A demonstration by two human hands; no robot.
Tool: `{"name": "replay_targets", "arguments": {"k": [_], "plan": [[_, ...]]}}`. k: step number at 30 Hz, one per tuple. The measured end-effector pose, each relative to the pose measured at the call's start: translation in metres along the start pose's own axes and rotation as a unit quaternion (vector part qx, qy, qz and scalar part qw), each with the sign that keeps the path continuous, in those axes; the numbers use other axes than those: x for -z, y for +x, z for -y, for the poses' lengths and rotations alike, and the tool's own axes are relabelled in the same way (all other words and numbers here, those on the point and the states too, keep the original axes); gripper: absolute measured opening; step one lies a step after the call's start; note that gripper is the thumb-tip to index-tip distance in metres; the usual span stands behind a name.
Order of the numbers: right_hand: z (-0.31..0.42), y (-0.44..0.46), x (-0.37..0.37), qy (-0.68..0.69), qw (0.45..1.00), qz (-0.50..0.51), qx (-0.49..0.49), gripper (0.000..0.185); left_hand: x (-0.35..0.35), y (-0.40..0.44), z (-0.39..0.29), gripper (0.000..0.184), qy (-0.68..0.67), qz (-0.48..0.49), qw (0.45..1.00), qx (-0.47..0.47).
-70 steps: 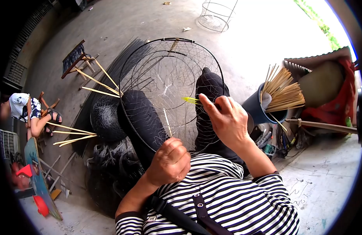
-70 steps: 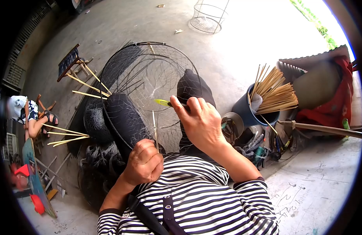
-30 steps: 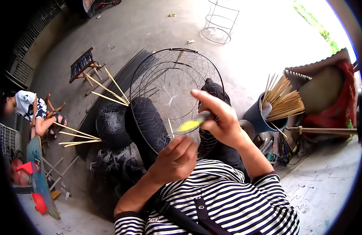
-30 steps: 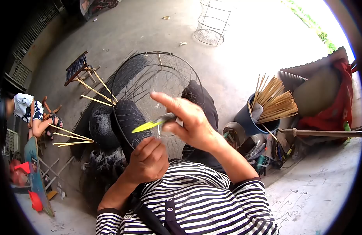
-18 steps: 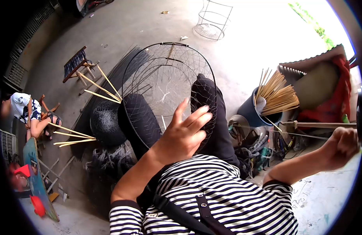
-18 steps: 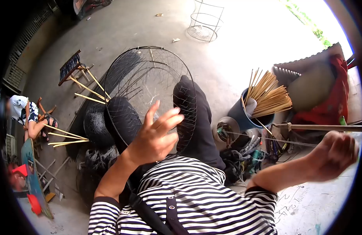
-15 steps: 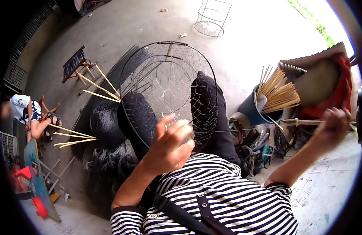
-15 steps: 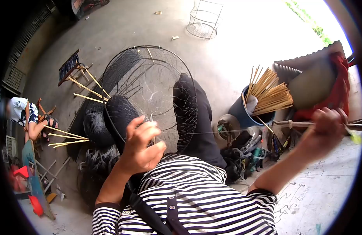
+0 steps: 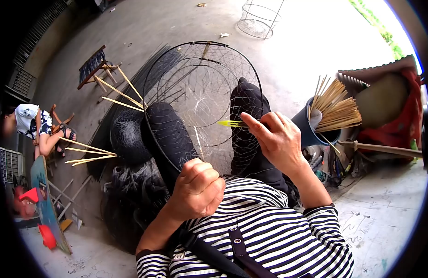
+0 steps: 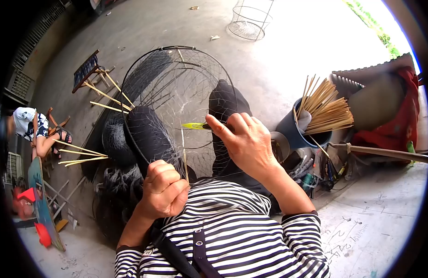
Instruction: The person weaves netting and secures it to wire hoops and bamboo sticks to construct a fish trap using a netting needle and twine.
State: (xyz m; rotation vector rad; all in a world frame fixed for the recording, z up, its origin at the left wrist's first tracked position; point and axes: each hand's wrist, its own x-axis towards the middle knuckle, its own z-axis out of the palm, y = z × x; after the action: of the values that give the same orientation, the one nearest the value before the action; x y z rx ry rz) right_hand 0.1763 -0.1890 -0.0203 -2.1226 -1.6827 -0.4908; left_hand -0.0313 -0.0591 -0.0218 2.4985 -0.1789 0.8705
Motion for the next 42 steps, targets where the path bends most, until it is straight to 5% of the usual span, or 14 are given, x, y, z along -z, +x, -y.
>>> {"name": "replay_targets", "arguments": {"k": [16,25,35,42], "plan": [[0.054,-0.024,-0.010,0.063,0.995,0.000,-0.084,0.043,-0.009,0.001,-0.001,0.015,0.015,0.009,1.000,0.002],[0.034,-0.011,-0.028,0.232,0.966,-0.055,-0.103,0.041,-0.008,0.001,-0.002,0.015,0.012,0.007,1.000,0.006],[0.026,-0.013,-0.029,0.270,0.955,-0.093,-0.078,0.041,-0.009,0.000,-0.001,0.015,0.000,0.006,1.000,0.006],[0.045,0.047,-0.042,0.471,0.876,-0.068,-0.078,0.042,-0.041,0.012,0.004,0.008,0.091,0.083,0.992,-0.030]]}}
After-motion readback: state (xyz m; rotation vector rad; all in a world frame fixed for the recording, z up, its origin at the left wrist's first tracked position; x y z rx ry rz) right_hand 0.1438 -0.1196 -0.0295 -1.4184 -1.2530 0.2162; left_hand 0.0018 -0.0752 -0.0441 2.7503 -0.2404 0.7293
